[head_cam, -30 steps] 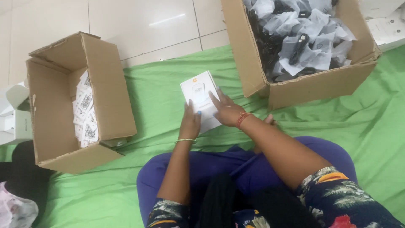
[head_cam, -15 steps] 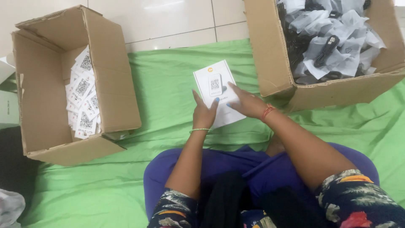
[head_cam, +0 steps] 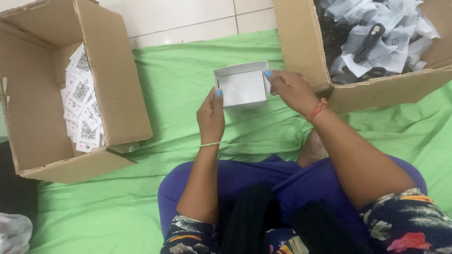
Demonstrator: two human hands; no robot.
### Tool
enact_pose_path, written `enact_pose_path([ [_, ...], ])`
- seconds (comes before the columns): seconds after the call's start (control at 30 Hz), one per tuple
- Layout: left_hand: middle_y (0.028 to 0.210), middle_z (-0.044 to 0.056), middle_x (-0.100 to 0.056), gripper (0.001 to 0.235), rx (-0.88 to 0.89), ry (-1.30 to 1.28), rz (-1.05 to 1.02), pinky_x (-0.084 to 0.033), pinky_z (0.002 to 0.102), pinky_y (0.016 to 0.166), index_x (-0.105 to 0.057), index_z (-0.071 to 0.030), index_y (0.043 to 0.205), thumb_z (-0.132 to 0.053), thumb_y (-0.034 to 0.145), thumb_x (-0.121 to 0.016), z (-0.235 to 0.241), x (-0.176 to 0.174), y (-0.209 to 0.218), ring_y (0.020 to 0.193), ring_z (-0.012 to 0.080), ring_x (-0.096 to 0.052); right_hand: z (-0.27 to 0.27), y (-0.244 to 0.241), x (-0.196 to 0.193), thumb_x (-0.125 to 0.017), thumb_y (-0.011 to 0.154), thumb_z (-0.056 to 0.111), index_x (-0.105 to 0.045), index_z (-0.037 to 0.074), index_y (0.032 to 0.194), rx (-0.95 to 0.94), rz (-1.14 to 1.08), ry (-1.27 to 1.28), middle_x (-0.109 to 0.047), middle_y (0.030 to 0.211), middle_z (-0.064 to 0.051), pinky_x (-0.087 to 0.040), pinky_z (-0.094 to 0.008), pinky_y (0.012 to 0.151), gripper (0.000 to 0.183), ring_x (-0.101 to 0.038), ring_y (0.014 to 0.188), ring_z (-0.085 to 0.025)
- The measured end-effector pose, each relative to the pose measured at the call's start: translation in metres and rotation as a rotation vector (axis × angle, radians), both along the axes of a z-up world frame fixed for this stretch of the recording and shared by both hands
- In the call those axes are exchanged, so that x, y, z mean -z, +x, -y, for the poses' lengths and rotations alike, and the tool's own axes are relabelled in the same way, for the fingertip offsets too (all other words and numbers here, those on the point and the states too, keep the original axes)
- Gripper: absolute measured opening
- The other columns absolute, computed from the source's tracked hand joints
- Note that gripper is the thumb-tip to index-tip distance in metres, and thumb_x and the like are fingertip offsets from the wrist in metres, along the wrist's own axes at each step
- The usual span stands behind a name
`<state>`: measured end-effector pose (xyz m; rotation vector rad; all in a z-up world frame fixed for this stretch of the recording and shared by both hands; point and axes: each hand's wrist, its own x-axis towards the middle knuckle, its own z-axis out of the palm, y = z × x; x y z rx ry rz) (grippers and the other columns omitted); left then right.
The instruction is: The person sits on the floor and packs small white boxes. They open each box, place a black item wrapped in white tissue paper inside, and then close the box. The packed boxes are placed on the floor to the right.
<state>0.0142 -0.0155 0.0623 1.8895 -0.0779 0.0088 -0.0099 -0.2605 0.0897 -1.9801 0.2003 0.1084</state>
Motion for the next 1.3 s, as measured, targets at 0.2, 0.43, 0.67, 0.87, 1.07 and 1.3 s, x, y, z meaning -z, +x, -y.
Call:
enact_pose_path([
  [0.2,0.104,0.017,-0.079,0.041,-0.012,-0.003,0.065,-0.056,0.031,0.083,-0.07,-0.002,0.129,-0.032,0.106,-0.052,-0.003,0.001,-0.001,0.091,0.0191,-0.075,-0.001,-0.001,-0.012,-0.056,0.103,0.038,-0.071,0.001,0.122,-0.011,0.044,-0.02,-0.073,0.084,-0.008,-0.058,-0.029,0.073,0.045,-0.072,0.077,-0.013],
  [0.43,0.105,0.018,-0.078,0.037,-0.018,0.04,0.153,-0.056,0.03,0.082,-0.071,-0.001,0.125,-0.028,0.106,-0.055,-0.002,-0.007,-0.001,0.09,0.0185,-0.076,-0.006,-0.003,-0.023,-0.06,0.102,0.028,-0.073,0.001,0.117,-0.038,0.099,-0.204,-0.076,0.091,-0.014,-0.056,-0.034,0.077,0.034,-0.074,0.08,-0.02],
  [0.67,0.104,0.017,-0.078,0.033,-0.064,0.153,0.095,-0.06,0.032,0.078,-0.074,-0.002,0.12,-0.019,0.095,-0.062,-0.003,-0.003,0.001,0.093,0.0234,-0.08,-0.005,-0.003,-0.015,-0.068,0.094,0.025,-0.072,0.0,0.113,-0.066,0.138,-0.298,-0.076,0.102,-0.018,-0.057,-0.038,0.08,0.032,-0.076,0.091,-0.027],
  [0.87,0.102,0.016,-0.079,0.03,-0.068,0.157,0.105,-0.061,0.031,0.076,-0.075,-0.001,0.117,-0.014,0.091,-0.066,-0.003,-0.003,0.001,0.093,0.0236,-0.08,-0.006,-0.004,-0.016,-0.069,0.095,0.025,-0.072,-0.001,0.112,-0.07,0.158,-0.32,-0.075,0.103,-0.019,-0.058,-0.038,0.081,0.031,-0.076,0.091,-0.028],
  [1.07,0.099,0.014,-0.08,0.027,-0.079,0.122,0.063,-0.063,0.03,0.076,-0.076,-0.001,0.114,-0.013,0.091,-0.068,-0.001,-0.001,0.001,0.089,0.0218,-0.081,-0.008,-0.005,-0.021,-0.069,0.094,0.026,-0.072,0.0,0.111,-0.055,0.134,-0.317,-0.076,0.102,-0.018,-0.058,-0.038,0.081,0.032,-0.076,0.091,-0.028],
  [1.3,0.111,0.019,-0.076,0.044,0.02,0.194,0.295,-0.064,0.034,0.081,-0.062,0.001,0.134,-0.01,0.091,-0.066,-0.006,0.009,0.006,0.09,0.0255,-0.08,0.002,-0.003,-0.013,-0.07,0.093,0.025,-0.073,-0.001,0.111,-0.081,0.135,-0.348,-0.075,0.1,-0.019,-0.057,-0.038,0.081,0.032,-0.075,0.089,-0.029],
])
